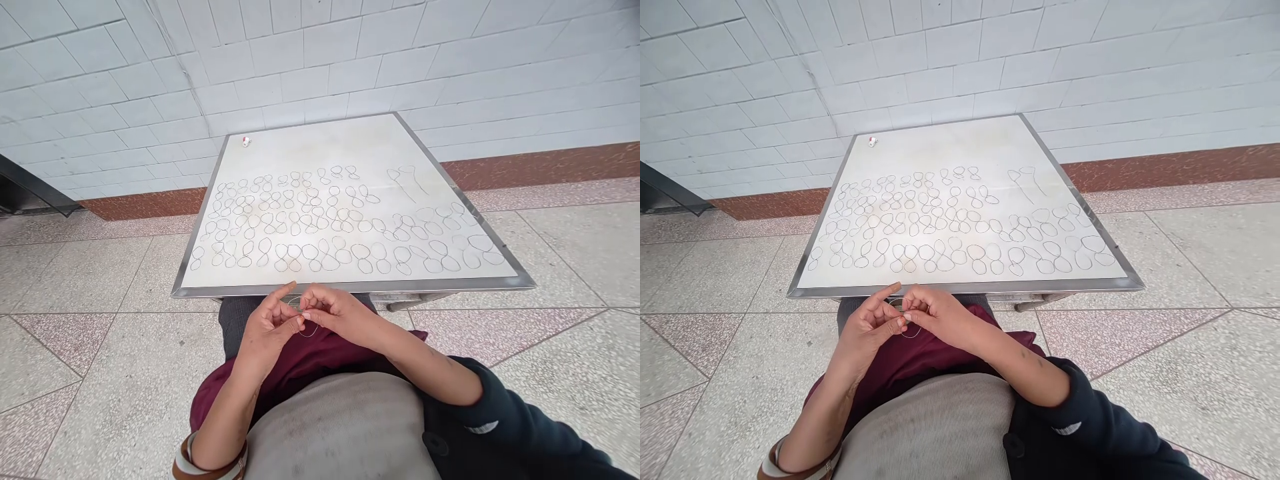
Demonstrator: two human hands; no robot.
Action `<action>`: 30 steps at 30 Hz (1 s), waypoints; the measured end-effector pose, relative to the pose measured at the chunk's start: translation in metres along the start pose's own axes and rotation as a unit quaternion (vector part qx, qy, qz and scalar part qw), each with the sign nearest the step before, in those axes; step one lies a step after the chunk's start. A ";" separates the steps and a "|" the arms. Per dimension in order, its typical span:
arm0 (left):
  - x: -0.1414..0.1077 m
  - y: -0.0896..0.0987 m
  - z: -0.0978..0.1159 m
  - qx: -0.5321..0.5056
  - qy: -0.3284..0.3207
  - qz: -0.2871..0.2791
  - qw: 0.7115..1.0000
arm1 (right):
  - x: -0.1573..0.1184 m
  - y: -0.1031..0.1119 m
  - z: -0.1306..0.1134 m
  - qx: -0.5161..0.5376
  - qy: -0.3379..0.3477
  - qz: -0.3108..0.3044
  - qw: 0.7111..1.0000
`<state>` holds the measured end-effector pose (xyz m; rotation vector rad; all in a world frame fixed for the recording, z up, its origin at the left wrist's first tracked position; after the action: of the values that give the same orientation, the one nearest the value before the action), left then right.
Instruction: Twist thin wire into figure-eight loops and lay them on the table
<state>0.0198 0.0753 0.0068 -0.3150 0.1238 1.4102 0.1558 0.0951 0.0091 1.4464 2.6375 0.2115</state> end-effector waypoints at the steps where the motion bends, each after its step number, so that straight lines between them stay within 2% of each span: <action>1: 0.000 0.000 0.000 -0.002 0.007 -0.008 1.000 | 0.000 0.000 0.001 -0.005 0.000 -0.001 1.000; 5: 0.002 0.001 -0.002 -0.004 0.021 -0.049 0.999 | 0.000 0.000 -0.001 -0.025 0.024 -0.015 0.999; 8: 0.002 0.000 -0.001 0.015 0.009 -0.051 0.999 | 0.000 -0.001 -0.007 -0.056 0.058 -0.023 0.996; 10: 0.003 0.000 -0.001 0.030 -0.002 -0.033 0.999 | 0.000 0.000 -0.008 -0.076 0.068 -0.008 0.995; 13: 0.004 0.002 -0.001 0.012 -0.008 0.004 1.000 | 0.000 0.003 -0.001 -0.065 0.040 0.050 0.996; 16: 0.005 0.006 -0.005 -0.095 -0.007 0.056 0.994 | -0.002 0.001 0.014 0.009 -0.006 0.091 0.996; 20: 0.004 0.011 -0.013 -0.234 0.000 0.126 0.964 | -0.002 -0.015 0.026 0.121 -0.045 0.074 0.989; 24: 0.002 0.009 -0.015 -0.263 -0.008 0.147 0.953 | 0.000 -0.024 0.027 0.160 -0.035 0.098 0.982; 30: 0.001 0.006 -0.018 -0.253 -0.011 0.156 0.955 | 0.000 -0.021 0.025 0.133 -0.006 0.144 0.980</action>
<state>0.0155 0.0720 -0.0117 -0.7276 -0.2220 1.7516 0.1429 0.0857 -0.0190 1.9069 2.5106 -0.1308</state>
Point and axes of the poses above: each hand's wrist, its own x-axis towards the middle knuckle, its own y-axis out of the back of the hand, z = x × y, the point moved 6 cm from there along x, towards the middle knuckle, and after that the axes turned 5 degrees about -x, right-handed, at the moved point
